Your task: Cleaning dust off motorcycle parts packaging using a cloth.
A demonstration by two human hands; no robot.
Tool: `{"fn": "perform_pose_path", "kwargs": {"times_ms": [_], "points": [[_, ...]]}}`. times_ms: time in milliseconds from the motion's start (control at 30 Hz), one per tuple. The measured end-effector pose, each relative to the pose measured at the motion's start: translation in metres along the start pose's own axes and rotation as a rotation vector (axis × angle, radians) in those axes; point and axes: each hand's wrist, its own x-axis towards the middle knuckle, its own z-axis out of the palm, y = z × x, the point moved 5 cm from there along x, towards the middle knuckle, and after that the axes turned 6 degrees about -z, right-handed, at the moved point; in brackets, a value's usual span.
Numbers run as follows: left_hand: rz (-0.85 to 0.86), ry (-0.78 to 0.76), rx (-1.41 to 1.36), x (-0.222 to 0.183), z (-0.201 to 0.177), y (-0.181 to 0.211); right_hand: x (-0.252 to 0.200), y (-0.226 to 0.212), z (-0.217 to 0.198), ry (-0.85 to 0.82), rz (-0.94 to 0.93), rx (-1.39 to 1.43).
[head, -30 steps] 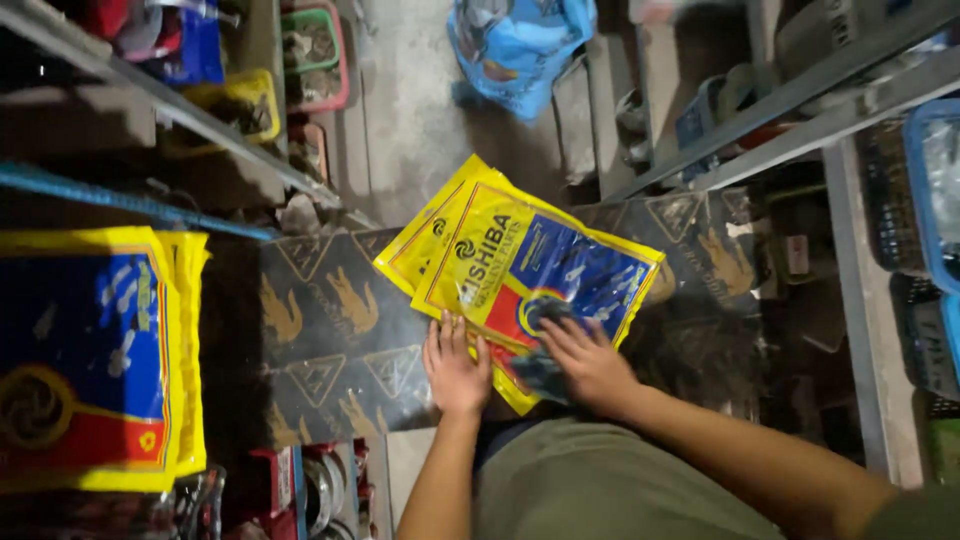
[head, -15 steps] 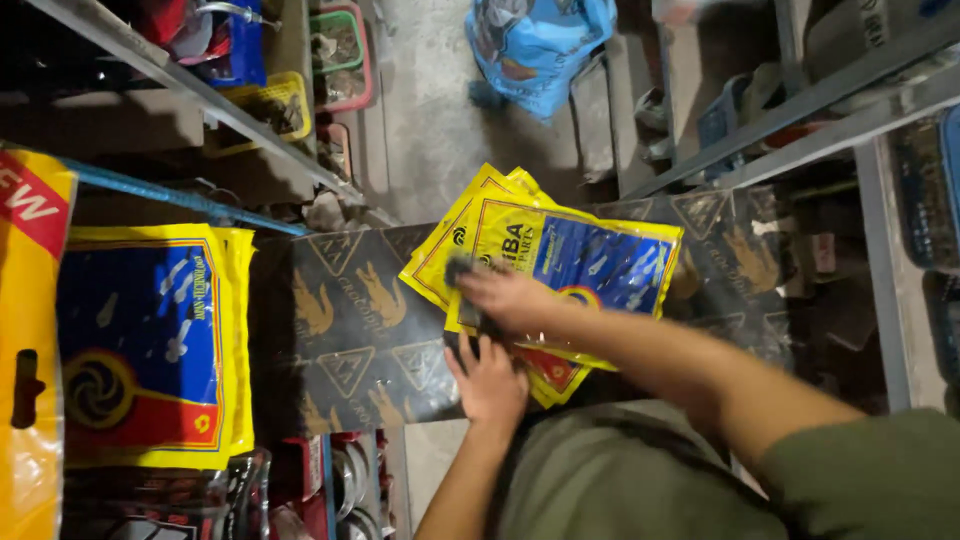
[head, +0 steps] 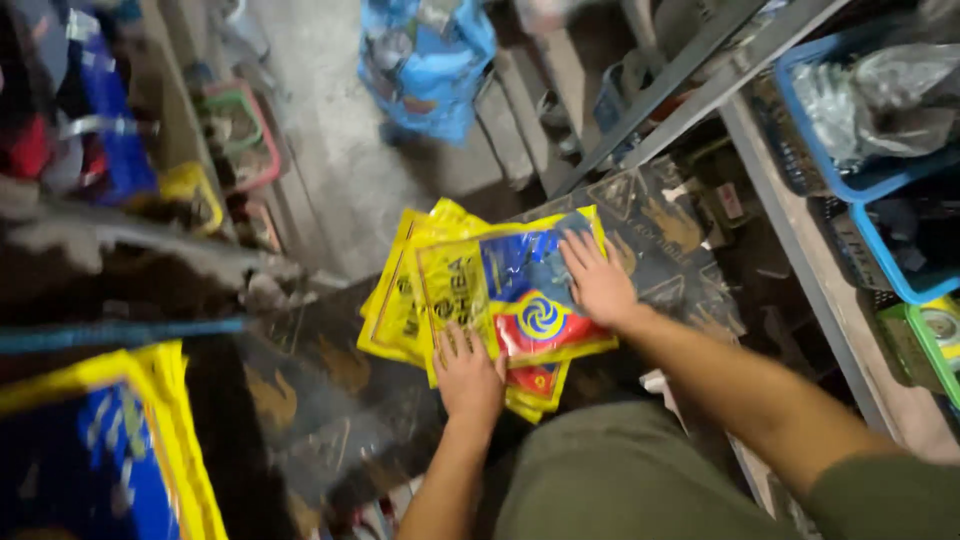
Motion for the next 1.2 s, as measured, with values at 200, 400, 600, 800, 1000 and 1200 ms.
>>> {"fn": "perform_pose_path", "kwargs": {"times_ms": [200,400,600,800,1000,1200], "points": [[0.009,-0.008,-0.001,-0.006,0.004,0.008,0.006,-0.1,-0.01,0.296,0.029,0.412],[-0.002,-0.297,0.009,-0.004,0.004,0.003,0.036,-0.172,0.011,0.438,-0.498,0.398],[-0.095,-0.079,-0.014,-0.008,0.038,0.007,0.048,-0.034,0.008,0.3,-0.285,0.115],[-0.106,-0.26,-0.013,-0.005,0.037,0.009,0.042,-0.004,0.021,0.143,0.217,0.063],[-0.114,-0.227,0.025,-0.009,0.063,0.004,0.085,-0.141,0.001,0.704,-0.211,0.042],[-0.147,-0.372,0.103,-0.007,0.073,0.002,0.093,-0.178,-0.037,0.669,-0.54,0.21]]}}
